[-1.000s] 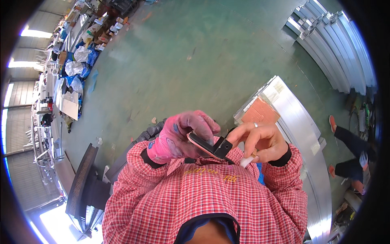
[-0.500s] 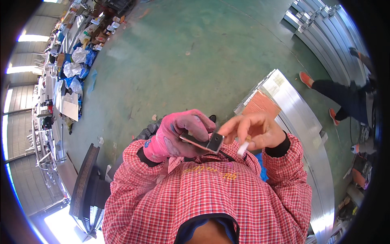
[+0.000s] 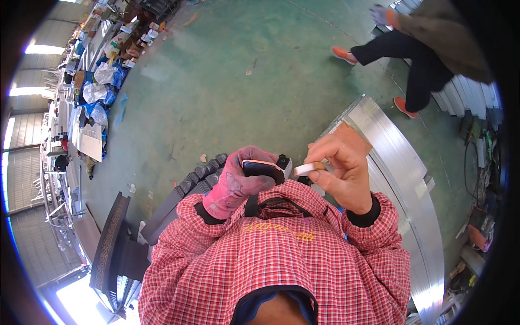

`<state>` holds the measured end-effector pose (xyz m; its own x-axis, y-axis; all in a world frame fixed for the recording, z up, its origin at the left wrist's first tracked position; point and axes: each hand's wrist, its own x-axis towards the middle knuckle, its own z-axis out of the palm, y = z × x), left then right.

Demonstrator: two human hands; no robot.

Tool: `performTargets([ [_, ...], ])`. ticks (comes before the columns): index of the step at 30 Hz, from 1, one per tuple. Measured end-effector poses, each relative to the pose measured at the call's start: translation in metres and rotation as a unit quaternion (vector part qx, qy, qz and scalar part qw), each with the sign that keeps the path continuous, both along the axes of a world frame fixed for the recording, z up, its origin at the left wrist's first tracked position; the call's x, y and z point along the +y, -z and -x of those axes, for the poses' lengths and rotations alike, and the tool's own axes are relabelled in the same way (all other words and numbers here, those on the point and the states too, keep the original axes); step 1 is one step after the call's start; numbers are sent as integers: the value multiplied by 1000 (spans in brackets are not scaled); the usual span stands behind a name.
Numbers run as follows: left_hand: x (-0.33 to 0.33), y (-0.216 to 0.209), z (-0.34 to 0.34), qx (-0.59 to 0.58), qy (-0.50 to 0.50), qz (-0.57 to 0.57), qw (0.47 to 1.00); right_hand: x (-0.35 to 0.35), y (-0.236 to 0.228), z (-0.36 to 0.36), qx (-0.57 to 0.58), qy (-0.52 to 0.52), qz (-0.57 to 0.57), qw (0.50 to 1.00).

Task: The person repeatedly applies small pieces of white tape to the edges of a small dark rectangular component. They hold the component in one hand and use the other to place and smooth the tape along its perimeter. The process is repeated multiple times on the same item.

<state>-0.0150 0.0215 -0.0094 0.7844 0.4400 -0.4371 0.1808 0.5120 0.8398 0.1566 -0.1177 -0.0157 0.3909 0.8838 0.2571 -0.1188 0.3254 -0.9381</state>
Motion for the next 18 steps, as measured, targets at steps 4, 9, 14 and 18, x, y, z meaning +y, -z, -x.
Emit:
performTargets([
  [4,1,0,1,-23,11,-25,999,4,-6,6,-24,12,33,999],
  [9,1,4,1,-61,36,-74,995,4,-6,8,-48,5,40,998],
  [14,4,5,1,-60,46,-75,994,5,-7,6,-74,-5,52,996],
  [18,5,7,3,-58,48,-67,995,4,-7,3,-109,8,34,993],
])
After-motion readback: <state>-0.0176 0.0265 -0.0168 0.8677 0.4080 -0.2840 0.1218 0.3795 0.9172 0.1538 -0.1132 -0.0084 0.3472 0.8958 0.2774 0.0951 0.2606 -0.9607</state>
